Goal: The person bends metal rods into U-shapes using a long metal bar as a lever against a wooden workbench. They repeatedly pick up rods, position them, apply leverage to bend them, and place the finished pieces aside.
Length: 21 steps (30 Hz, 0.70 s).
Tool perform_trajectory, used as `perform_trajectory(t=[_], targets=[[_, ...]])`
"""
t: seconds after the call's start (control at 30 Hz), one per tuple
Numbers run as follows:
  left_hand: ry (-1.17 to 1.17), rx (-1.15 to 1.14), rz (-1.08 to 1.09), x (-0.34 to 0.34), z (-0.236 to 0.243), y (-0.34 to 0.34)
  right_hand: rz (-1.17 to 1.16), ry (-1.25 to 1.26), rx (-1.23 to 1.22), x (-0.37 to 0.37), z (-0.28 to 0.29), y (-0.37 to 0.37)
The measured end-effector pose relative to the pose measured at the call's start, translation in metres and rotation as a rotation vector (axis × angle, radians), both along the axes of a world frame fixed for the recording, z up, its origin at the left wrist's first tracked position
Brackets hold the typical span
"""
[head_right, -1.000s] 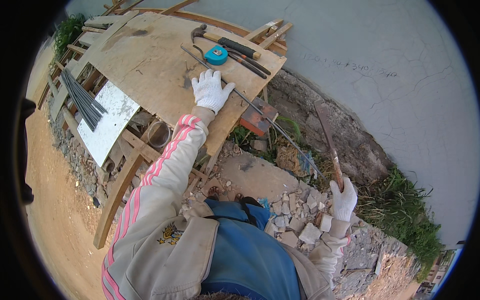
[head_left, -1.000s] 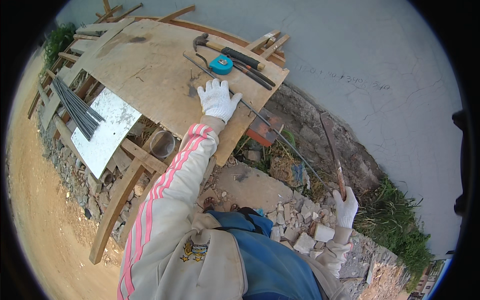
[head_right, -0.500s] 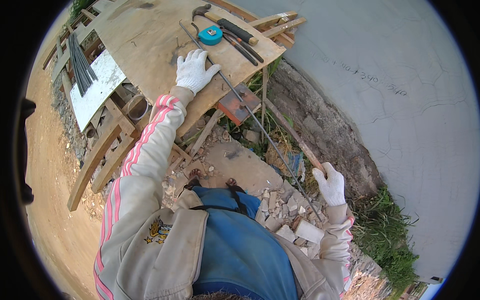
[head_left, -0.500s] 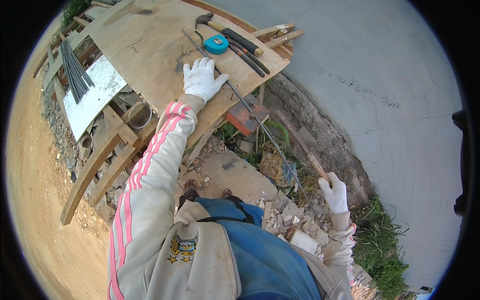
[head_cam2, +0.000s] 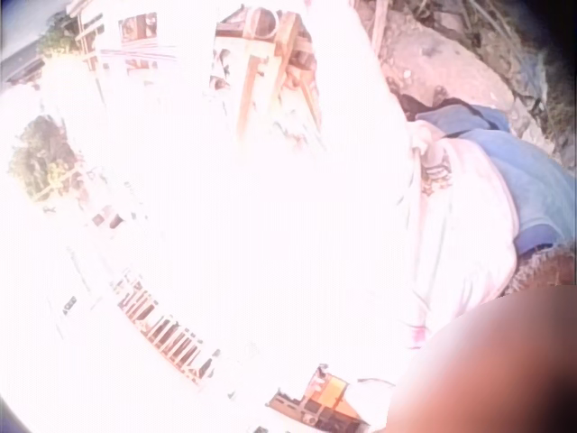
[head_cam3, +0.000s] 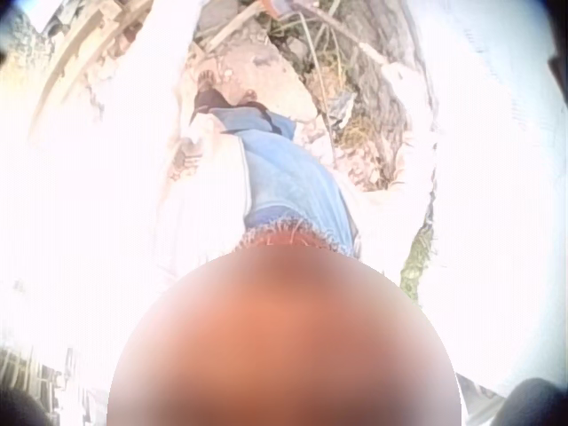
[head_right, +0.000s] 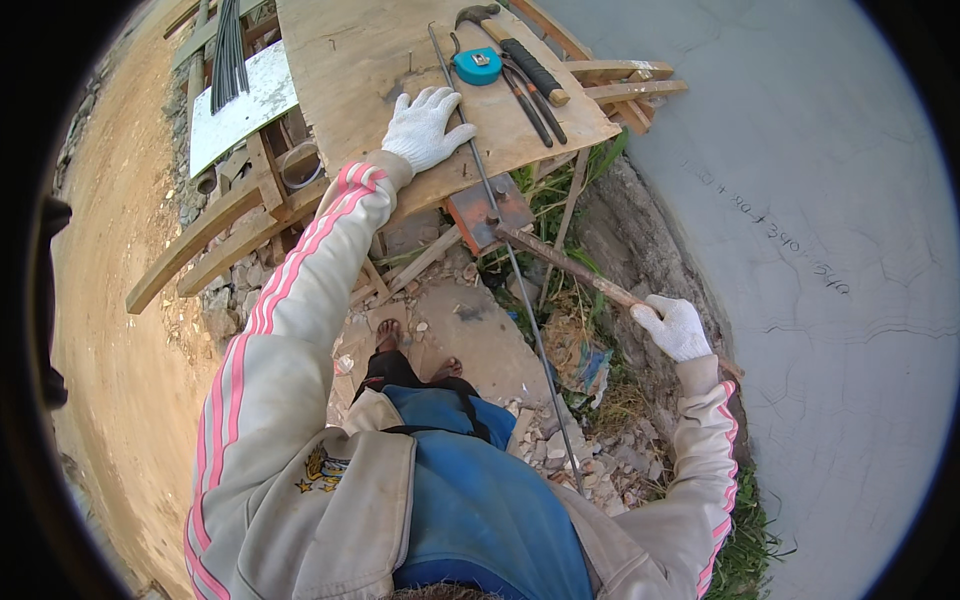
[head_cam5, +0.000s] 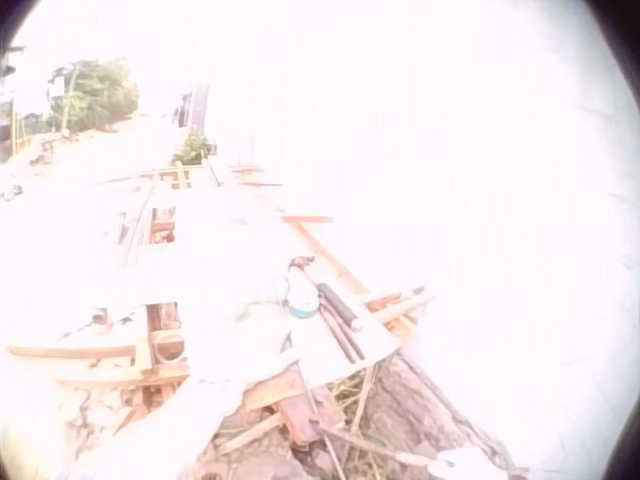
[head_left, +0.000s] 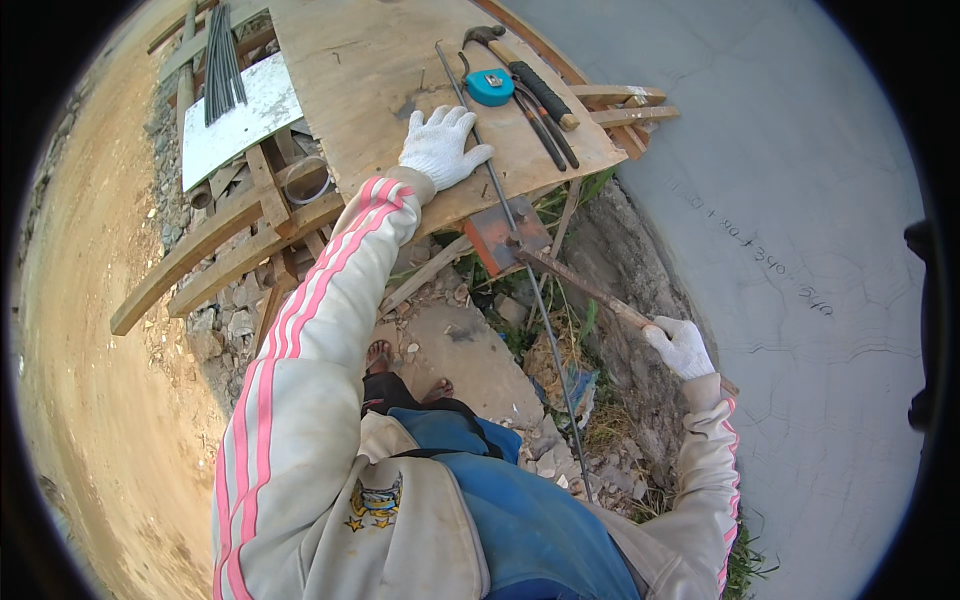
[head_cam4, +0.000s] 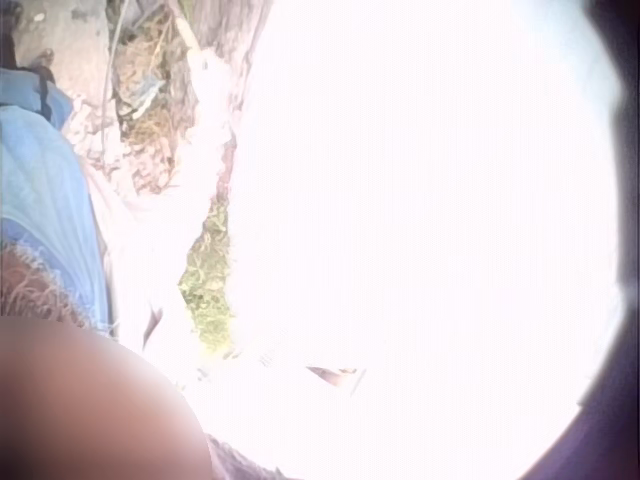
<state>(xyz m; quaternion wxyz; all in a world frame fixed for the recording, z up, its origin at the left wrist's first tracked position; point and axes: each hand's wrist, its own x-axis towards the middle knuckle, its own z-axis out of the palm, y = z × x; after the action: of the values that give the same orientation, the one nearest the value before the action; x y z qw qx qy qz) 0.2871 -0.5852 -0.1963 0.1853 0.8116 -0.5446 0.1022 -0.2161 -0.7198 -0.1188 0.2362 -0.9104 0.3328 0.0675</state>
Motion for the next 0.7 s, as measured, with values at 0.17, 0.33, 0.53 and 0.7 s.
perform_trajectory(t=[0.17,0.33,0.53,0.7], targets=[[-0.006,-0.009,0.008,0.0,-0.001,-0.001,0.073,0.045,-0.059,0.019,-0.002,-0.034],[-0.011,-0.019,0.008,0.001,-0.002,-0.001,0.131,0.142,-0.109,0.029,-0.004,-0.052],[-0.034,-0.03,0.002,0.005,-0.005,-0.003,0.044,0.038,-0.066,0.015,-0.03,-0.029],[-0.045,-0.033,0.005,0.008,-0.012,-0.007,-0.028,0.02,-0.168,0.009,-0.032,-0.012]])
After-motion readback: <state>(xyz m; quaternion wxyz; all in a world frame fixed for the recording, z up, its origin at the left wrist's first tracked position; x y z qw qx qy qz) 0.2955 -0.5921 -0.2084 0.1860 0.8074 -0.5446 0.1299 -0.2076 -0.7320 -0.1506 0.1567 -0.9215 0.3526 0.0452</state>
